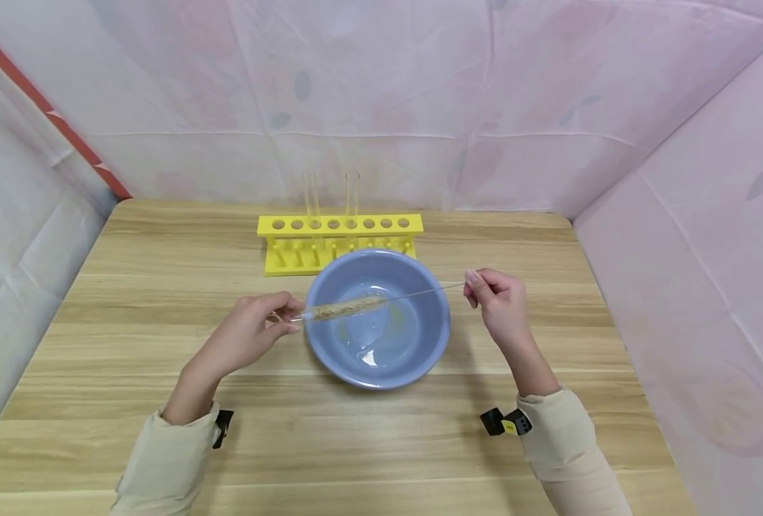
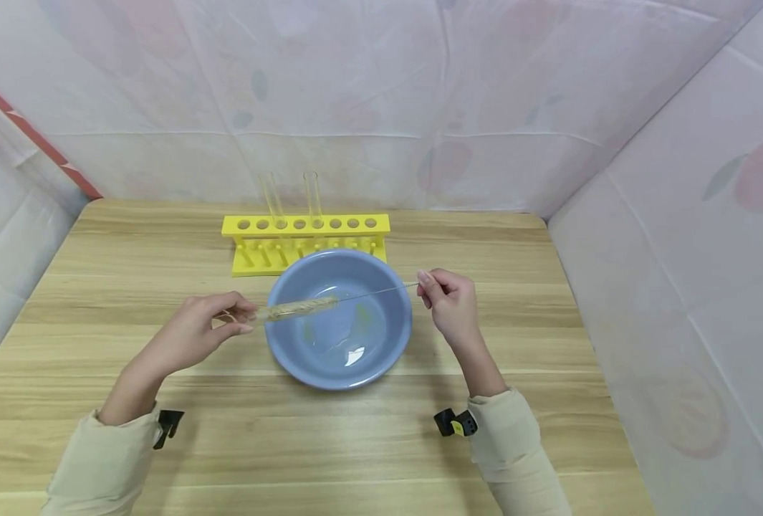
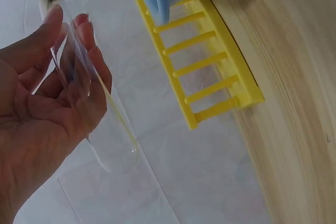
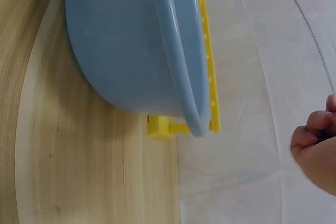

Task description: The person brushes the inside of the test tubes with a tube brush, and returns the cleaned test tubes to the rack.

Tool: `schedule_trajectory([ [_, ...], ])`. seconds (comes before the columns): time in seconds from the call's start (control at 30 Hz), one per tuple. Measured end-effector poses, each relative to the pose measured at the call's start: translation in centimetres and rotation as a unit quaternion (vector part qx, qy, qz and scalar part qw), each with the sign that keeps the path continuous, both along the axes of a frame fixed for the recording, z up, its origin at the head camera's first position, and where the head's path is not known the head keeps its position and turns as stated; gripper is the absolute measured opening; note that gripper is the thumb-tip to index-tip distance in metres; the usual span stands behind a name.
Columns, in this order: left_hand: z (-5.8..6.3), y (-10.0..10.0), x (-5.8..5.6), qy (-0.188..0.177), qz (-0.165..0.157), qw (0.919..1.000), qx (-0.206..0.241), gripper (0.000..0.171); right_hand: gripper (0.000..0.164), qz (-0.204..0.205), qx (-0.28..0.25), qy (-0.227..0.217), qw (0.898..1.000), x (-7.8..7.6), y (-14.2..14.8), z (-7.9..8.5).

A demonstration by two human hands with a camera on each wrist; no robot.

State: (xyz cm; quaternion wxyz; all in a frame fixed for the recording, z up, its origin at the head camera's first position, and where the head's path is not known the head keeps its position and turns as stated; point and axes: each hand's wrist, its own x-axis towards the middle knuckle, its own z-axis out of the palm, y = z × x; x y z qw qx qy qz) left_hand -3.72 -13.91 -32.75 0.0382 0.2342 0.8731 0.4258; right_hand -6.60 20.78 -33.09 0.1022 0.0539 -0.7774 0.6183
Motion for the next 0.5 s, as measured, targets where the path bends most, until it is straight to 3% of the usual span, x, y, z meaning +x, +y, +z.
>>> schedule_trajectory([
  [0.13,-0.2,0.2,0.0,0.034,0.019,0.9991,-0.018,0.020,0.038,-0.004,-0.060,-0.088,0.994,-0.2,0.0,0.3],
  [0.3,-0.3,0.1,0.0,0.065,0.045,0.9958,-0.045,0.021,0.045,0.022,-0.188,-0.196,0.962,-0.4,0.6,0.8],
  [0.4,-0.4,0.1,0.1,0.064,0.051,0.9954,-0.049,0.021,0.047,0.032,-0.208,-0.223,0.952,-0.5,1.0,0.9],
  [0.5,-0.5,0.0,0.1,0.048,0.045,0.9970,-0.040,0.021,0.045,0.032,-0.201,-0.197,0.959,-0.5,1.2,0.6],
])
